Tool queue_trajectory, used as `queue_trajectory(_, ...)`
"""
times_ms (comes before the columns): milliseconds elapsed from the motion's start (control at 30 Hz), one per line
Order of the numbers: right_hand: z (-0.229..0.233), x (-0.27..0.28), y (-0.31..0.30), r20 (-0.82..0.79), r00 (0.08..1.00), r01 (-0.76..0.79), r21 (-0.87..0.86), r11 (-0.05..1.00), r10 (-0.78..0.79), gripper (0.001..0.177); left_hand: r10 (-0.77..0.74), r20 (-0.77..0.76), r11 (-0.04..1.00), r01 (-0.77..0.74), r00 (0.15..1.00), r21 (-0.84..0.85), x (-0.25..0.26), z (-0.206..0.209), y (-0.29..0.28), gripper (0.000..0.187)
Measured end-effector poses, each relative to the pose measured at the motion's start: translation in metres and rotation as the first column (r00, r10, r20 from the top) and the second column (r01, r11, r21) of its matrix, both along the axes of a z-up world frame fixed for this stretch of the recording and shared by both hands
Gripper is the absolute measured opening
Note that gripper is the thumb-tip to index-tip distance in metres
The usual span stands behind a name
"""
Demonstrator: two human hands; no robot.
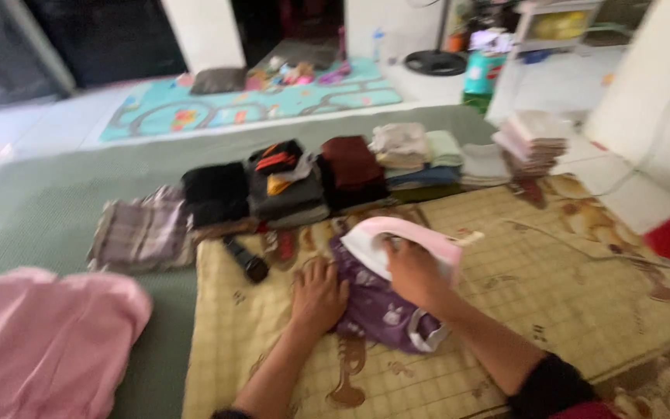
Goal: The person is ironing a small purple garment on a mat placed on a mattress on the floor.
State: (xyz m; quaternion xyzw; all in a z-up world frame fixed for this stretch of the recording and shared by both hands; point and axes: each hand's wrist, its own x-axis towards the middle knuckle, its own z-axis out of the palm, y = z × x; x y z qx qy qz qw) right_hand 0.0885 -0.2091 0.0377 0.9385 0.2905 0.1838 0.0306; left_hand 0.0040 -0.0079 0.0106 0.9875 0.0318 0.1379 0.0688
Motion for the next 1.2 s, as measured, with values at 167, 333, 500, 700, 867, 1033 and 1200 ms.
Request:
queue_trajectory(167, 0.002, -0.021, 0.001, 0.082, 0.997, 0.033, -0.240, 0.970, -0.014, 0.053, -0.021, 0.034, 0.997, 0.023, 0.999, -0.071, 0.000, -0.019, 0.005, 0.052)
queue_trajectory(333, -0.012, 0.013, 0.017, 0.225, 0.974, -0.032, 0.017, 0.999, 0.028, 0.056, -0.053, 0.188, 0.999, 0.054, 0.981, 0.003, 0.007, -0.034, 0.009, 0.044)
queue_trajectory(500, -0.029, 0.055, -0.017, -0.139, 0.989, 0.033, -0.093, 0.995, -0.046, 0.049, -0.086, 0.224, 0.996, 0.087, 0.971, 0.008, 0.005, -0.032, 0.010, 0.042)
queue_trajectory(700, -0.019, 0.071, -0.049, -0.367, 0.897, 0.193, -0.173, 0.966, -0.245, 0.053, -0.045, 0.285, 0.999, 0.049, 0.957, -0.006, 0.013, -0.045, 0.010, 0.046)
queue_trajectory(867, 0.005, 0.056, -0.051, -0.369, 0.897, 0.204, -0.139, 0.969, -0.242, 0.055, 0.005, 0.273, 1.000, -0.002, 0.962, -0.012, 0.011, -0.049, 0.010, 0.051)
queue_trajectory(1033, 0.021, 0.029, -0.046, -0.509, 0.848, 0.072, -0.165, 0.984, -0.147, 0.049, 0.003, 0.190, 0.998, 0.010, 0.982, -0.069, 0.015, -0.047, 0.017, 0.055)
queue_trajectory(1200, 0.043, 0.014, -0.031, -0.519, 0.851, 0.018, -0.115, 0.993, -0.076, 0.048, -0.056, -0.015, 0.984, 0.053, 0.998, -0.170, 0.006, -0.028, 0.025, 0.064)
